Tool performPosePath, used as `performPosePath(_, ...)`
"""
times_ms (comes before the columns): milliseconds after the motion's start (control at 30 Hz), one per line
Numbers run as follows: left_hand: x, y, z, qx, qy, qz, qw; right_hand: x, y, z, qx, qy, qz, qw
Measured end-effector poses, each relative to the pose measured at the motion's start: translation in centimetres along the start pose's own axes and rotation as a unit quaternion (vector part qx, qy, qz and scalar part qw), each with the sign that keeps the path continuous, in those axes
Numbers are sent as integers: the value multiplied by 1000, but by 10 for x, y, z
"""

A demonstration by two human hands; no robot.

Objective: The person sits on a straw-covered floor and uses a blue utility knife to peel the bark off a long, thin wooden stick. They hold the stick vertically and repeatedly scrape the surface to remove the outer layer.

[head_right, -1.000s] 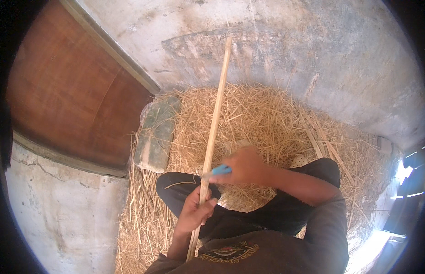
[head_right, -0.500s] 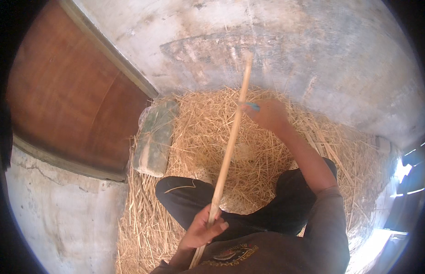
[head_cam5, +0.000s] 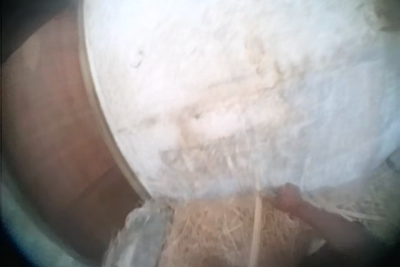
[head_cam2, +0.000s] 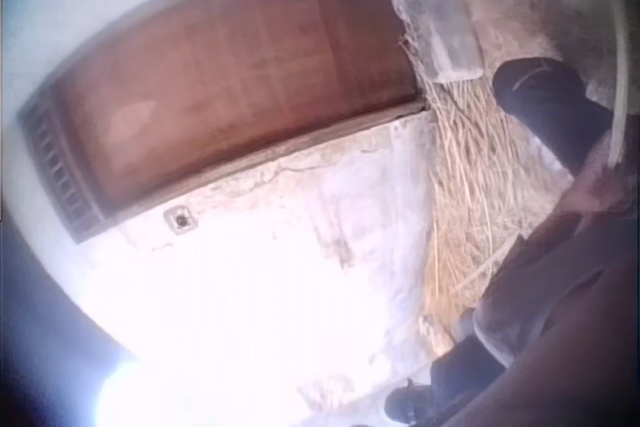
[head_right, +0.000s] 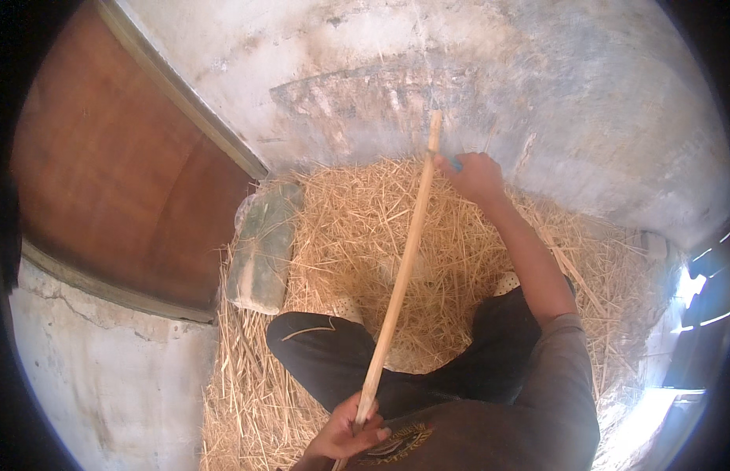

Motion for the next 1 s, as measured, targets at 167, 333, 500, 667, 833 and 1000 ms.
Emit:
performPosePath(167,-32,-6,-31,185,-113,-43,975,41,48,104,20,-122,135,983)
performPosePath(333,-26,14,-24,99,0,68,993,23,35,159,-86,-183,-5,979)
performPosePath(500,38,52,2,31,9,135,990,-53,-2,-40,-43,-16,-197,979)
performPosePath(667,72,54,38,10,-84,115,990,-172,-22,-154,59,297,-227,926)
performPosePath(833,64,45,48,62,-75,127,987,-143,-22,-134,65,300,-89,948)
performPosePath(1000,61,42,50,47,-70,123,989,-151,-29,-138,88,297,-129,942)
Point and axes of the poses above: each hand's wrist, its own x-axis towards the middle knuckle, its own y-axis out of the back of the hand, z = x × y, the point moved 9 cm from there along x, towards the middle knuckle, and after that the axes turned 7 degrees about x, right-handed, at the moved point
